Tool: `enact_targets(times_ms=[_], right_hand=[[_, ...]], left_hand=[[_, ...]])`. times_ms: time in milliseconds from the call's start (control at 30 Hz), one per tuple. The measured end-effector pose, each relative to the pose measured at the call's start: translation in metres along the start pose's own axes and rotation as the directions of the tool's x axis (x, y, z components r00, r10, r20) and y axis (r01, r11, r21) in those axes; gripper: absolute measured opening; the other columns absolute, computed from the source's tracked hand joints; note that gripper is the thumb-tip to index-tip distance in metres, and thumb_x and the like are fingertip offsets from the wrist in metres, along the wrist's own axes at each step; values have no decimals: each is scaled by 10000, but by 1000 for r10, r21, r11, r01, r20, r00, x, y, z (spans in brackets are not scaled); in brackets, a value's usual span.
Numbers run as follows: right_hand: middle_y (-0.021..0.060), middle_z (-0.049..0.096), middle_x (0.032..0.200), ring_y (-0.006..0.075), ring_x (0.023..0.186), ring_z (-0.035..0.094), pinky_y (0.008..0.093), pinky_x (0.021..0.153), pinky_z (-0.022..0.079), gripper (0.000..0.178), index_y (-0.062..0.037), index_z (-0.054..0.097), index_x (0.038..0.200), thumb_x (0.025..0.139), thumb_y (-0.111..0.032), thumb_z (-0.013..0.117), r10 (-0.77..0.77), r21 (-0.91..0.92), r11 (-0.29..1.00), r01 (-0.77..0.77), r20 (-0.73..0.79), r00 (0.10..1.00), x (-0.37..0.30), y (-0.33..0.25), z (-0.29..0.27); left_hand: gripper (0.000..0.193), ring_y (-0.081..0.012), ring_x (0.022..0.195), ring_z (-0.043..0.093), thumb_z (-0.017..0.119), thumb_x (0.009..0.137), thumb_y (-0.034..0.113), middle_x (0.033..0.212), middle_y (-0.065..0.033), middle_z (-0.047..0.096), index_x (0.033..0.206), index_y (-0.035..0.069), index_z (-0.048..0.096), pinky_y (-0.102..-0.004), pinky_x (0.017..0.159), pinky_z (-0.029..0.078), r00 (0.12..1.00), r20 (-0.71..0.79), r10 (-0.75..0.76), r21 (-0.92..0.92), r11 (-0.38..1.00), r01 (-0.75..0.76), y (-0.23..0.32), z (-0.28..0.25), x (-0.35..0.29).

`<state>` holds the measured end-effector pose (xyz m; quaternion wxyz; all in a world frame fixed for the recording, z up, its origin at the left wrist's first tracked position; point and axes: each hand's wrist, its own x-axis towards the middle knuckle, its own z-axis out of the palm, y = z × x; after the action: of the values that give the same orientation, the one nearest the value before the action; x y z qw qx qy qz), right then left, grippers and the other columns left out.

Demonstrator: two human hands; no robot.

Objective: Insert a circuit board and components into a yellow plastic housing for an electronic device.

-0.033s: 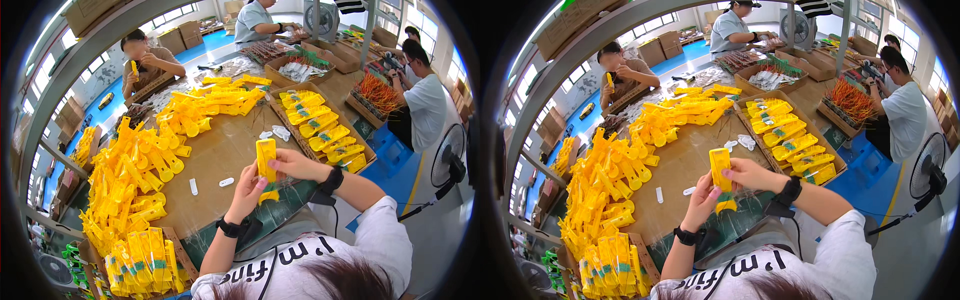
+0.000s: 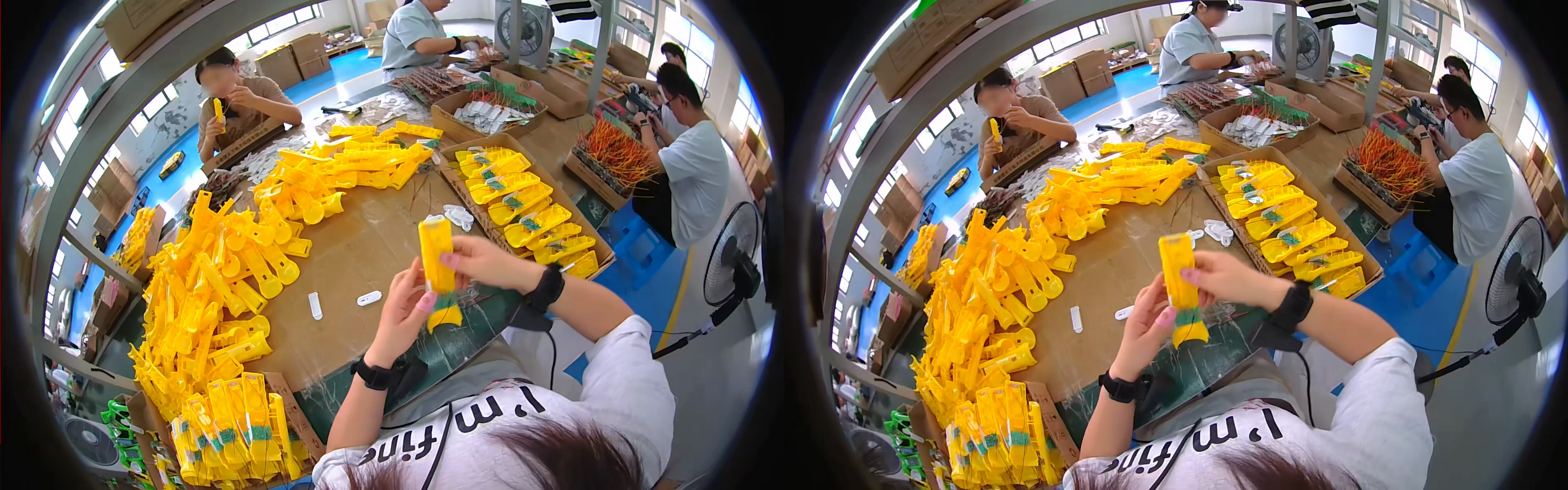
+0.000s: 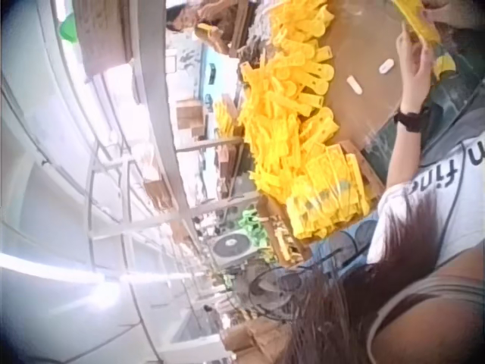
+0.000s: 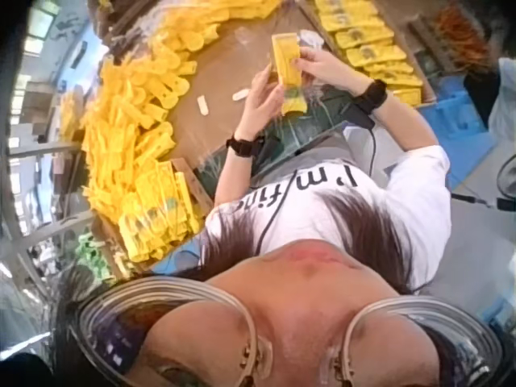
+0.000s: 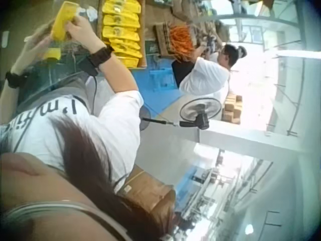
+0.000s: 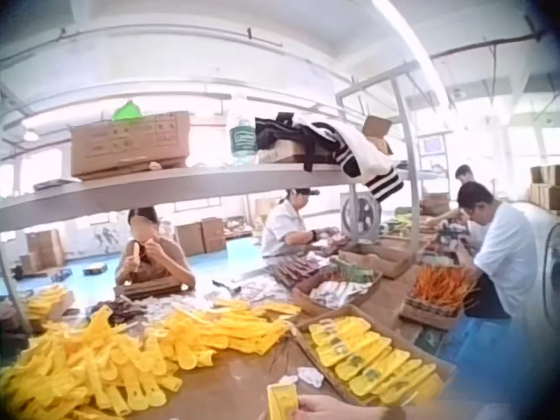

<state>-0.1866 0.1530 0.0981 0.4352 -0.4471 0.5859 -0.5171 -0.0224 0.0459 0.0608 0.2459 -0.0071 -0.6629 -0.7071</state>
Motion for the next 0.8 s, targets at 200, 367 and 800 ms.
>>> enact_targets(times_ms=[200, 367, 800], right_hand=[[30, 622, 832, 98, 648, 576, 233, 590, 485, 229, -63, 556, 977, 889, -261, 485, 73, 298, 953, 45, -373, 925, 31, -26, -106], [22, 611, 834, 127, 729, 587, 235, 656, 486, 256, -52, 539, 990, 889, -283, 492, 208, 310, 951, -10, -613, 762, 47, -10, -207], [94, 600, 843, 146, 654, 600, 246, 550, 490, 506, 24, 469, 1114, 775, -316, 629, -157, -429, 841, -329, -776, 611, 106, 12, -456]], left_hand=[[203, -115, 845, 509, 444, 905, 166, 873, -28, 525, 979, 5, 542, -240, 773, 407, 950, -272, -154, 8, 987, 162, -4, -44, -33], [235, -90, 709, 478, 413, 920, 212, 746, -11, 501, 796, 38, 512, -224, 678, 395, 909, -382, -164, -59, 986, 153, 9, -52, -45], [168, -188, 681, 508, 460, 859, 117, 721, -82, 528, 751, 7, 526, -275, 646, 412, 960, -109, -257, 328, 903, 279, -44, -34, -60]])
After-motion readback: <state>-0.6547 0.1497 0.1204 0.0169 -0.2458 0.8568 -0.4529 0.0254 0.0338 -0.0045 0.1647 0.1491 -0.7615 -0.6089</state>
